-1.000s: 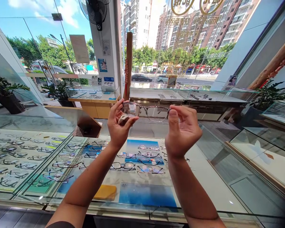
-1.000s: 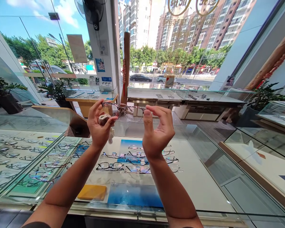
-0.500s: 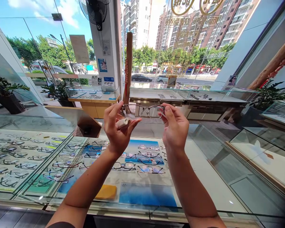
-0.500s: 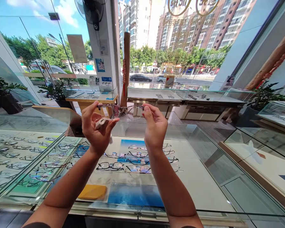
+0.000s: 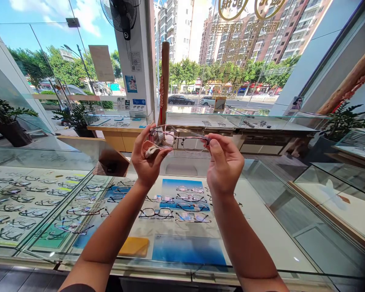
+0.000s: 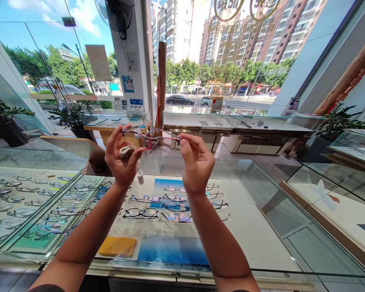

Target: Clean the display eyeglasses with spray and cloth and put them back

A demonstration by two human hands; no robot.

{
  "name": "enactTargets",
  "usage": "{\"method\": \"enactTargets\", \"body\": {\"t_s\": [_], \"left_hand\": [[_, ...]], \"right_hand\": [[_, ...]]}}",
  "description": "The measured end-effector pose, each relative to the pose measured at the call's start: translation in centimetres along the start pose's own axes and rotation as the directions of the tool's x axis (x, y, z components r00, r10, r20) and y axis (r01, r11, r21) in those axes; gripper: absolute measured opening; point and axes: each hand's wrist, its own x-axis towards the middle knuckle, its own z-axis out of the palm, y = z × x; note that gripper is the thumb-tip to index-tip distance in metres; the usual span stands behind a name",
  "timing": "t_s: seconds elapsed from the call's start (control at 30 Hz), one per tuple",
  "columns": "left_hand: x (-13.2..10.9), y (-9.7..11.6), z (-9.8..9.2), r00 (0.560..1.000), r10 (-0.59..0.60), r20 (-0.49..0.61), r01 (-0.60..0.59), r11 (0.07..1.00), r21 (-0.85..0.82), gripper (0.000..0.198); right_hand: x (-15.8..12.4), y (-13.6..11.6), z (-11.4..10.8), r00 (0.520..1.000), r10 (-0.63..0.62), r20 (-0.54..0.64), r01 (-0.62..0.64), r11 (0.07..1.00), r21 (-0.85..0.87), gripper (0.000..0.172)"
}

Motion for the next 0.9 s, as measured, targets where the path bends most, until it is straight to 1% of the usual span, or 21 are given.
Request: {"method": "enactTargets", "body": {"t_s": [0.17, 0.27, 0.43, 0.53, 0.7, 0.83, 0.9], "left_hand": [[0.12, 0.01, 0.06, 1.0, -0.021, 0.005, 0.021, 1.0, -0.023, 0.08], [0.22, 0.0, 0.0, 0.999, -0.034, 0.017, 0.035, 0.998, -0.051, 0.078], [0.54, 0.04, -0.34, 0.995, -0.077, 0.057, 0.08, 0.996, -0.042, 0.079], [0.78, 0.06, -0.48, 0.996, -0.059, 0.071, 0.067, 0.992, -0.106, 0.074], [0.78, -0.11, -0.37, 0.997, -0.04, 0.068, 0.054, 0.974, -0.221, 0.074], [0.64, -0.07, -0.21, 0.992, -0.084, 0.093, 0.103, 0.967, -0.231, 0.075], [0.66, 0.04, -0.16, 0.991, -0.103, 0.086, 0.12, 0.969, -0.215, 0.075]], "right_hand": [[-0.01, -0.29, -0.02, 0.998, 0.06, -0.003, -0.06, 0.996, 0.073, 0.021], [0.1, -0.34, 0.02, 0.997, 0.071, 0.011, -0.072, 0.995, 0.067, 0.02], [0.28, -0.42, 0.05, 0.997, 0.076, 0.023, -0.078, 0.993, 0.091, 0.019], [0.41, -0.55, -0.07, 0.996, 0.073, 0.044, -0.077, 0.991, 0.105, 0.019], [0.71, -0.59, -0.35, 0.987, 0.131, 0.088, -0.143, 0.978, 0.151, 0.015], [0.8, -0.49, -0.36, 0.986, 0.143, 0.088, -0.158, 0.965, 0.21, 0.011], [0.78, -0.44, -0.32, 0.986, 0.143, 0.087, -0.159, 0.961, 0.226, 0.009]]}}
